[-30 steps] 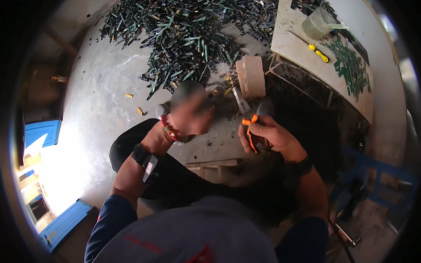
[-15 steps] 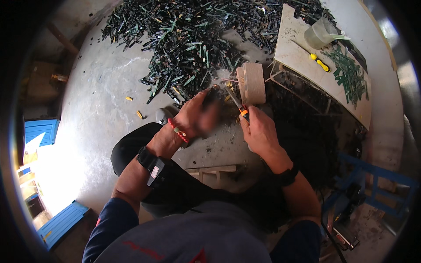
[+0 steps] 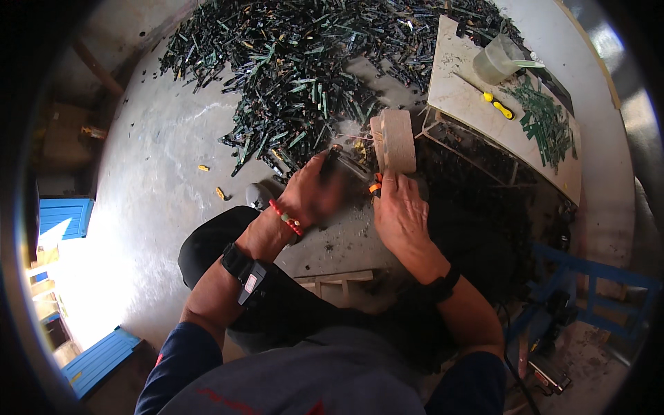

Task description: The person is disassembling electronic components, likely circuit boards, using pliers and a screwdriver. They remove small parts and place them on a nearby surface. The task involves careful handling and separation of components.

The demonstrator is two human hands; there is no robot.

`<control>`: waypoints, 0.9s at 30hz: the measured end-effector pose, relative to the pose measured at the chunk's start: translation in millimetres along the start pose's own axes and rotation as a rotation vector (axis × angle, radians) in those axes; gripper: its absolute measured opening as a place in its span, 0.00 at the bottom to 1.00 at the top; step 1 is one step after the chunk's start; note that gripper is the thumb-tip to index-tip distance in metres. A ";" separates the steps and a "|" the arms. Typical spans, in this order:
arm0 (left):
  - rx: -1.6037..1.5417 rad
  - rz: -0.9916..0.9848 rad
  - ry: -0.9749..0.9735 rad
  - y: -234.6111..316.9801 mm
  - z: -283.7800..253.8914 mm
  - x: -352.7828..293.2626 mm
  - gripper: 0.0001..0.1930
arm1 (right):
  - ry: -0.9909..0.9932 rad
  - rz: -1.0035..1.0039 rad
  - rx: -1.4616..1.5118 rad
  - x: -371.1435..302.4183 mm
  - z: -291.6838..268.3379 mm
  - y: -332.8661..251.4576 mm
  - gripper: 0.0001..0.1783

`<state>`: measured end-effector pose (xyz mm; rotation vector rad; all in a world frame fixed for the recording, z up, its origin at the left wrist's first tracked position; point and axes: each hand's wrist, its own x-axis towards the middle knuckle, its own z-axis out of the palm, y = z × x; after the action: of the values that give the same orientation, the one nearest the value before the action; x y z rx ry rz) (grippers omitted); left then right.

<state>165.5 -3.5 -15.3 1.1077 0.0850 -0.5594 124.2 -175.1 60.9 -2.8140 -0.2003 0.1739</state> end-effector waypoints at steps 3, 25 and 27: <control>0.035 0.093 0.003 -2.1 0.8 -0.2 0.24 | 0.016 0.013 -0.020 -0.5 1.6 -2.3 0.29; 0.189 0.012 0.478 6.8 30.4 -11.6 0.37 | -0.291 0.073 0.215 -7.7 3.5 -27.7 0.14; 0.289 0.063 0.502 0.9 26.7 -10.2 0.37 | -0.306 0.079 0.251 -7.8 -0.9 -31.1 0.14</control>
<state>151.6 -22.3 1.1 1.5107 0.4138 -0.2295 113.0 -147.3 72.4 -2.5348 -0.1251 0.6058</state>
